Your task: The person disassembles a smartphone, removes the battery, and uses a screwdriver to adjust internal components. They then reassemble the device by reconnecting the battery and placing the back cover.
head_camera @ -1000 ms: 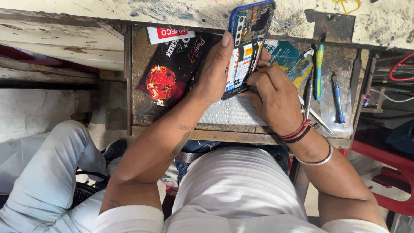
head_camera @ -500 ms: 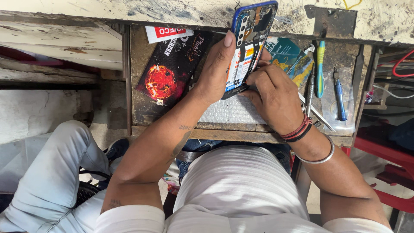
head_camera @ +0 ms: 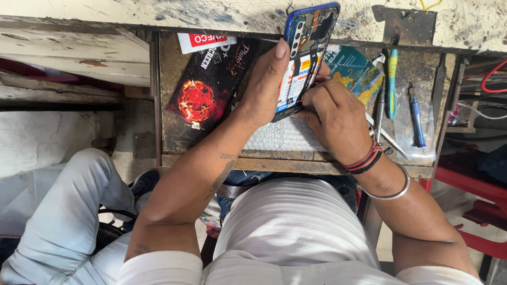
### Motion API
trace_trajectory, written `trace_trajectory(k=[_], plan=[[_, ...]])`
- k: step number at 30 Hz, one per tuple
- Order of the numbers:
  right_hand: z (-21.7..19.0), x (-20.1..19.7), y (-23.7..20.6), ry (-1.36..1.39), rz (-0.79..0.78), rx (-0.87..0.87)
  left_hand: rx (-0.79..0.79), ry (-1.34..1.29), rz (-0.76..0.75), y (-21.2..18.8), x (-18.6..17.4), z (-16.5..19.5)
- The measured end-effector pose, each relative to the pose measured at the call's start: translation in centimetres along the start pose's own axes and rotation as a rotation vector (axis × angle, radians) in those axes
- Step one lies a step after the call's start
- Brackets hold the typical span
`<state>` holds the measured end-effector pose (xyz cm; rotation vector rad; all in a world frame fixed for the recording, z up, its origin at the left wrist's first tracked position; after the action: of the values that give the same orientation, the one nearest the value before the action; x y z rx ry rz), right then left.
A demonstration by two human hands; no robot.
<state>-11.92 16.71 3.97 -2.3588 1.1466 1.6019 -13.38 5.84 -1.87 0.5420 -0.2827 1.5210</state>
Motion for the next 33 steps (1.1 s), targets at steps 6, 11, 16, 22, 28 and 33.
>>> trace_trajectory(k=[6,11,16,22,28,33], plan=[[0.07,0.0,-0.03,-0.007,0.0,0.009,0.01,0.027,0.005,0.01,-0.03,0.07],[0.23,-0.06,-0.1,-0.01,0.0,0.025,0.016,0.051,-0.002,-0.06,0.13,0.25],[0.3,-0.14,-0.13,0.002,0.003,0.036,0.002,0.012,-0.005,-0.08,0.28,0.15],[0.33,-0.27,-0.13,-0.003,0.016,0.041,-0.002,0.031,-0.004,-0.04,0.34,0.09],[0.56,-0.15,-0.24,0.01,0.014,0.041,0.002,0.043,-0.013,-0.09,0.5,0.26],[0.9,0.29,-0.5,-0.029,-0.035,0.075,-0.005,0.042,0.021,0.08,0.06,0.32]])
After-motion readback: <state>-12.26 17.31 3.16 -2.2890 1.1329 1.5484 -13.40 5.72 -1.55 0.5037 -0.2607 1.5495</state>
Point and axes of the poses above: each hand's wrist, its own y-axis towards the middle knuckle, its own x-axis out of the palm, z = x × y, the point moved 10 cm from there along y, towards the middle knuckle, and after that the axes turned 2 degrees about z, right-handed, at the moved point
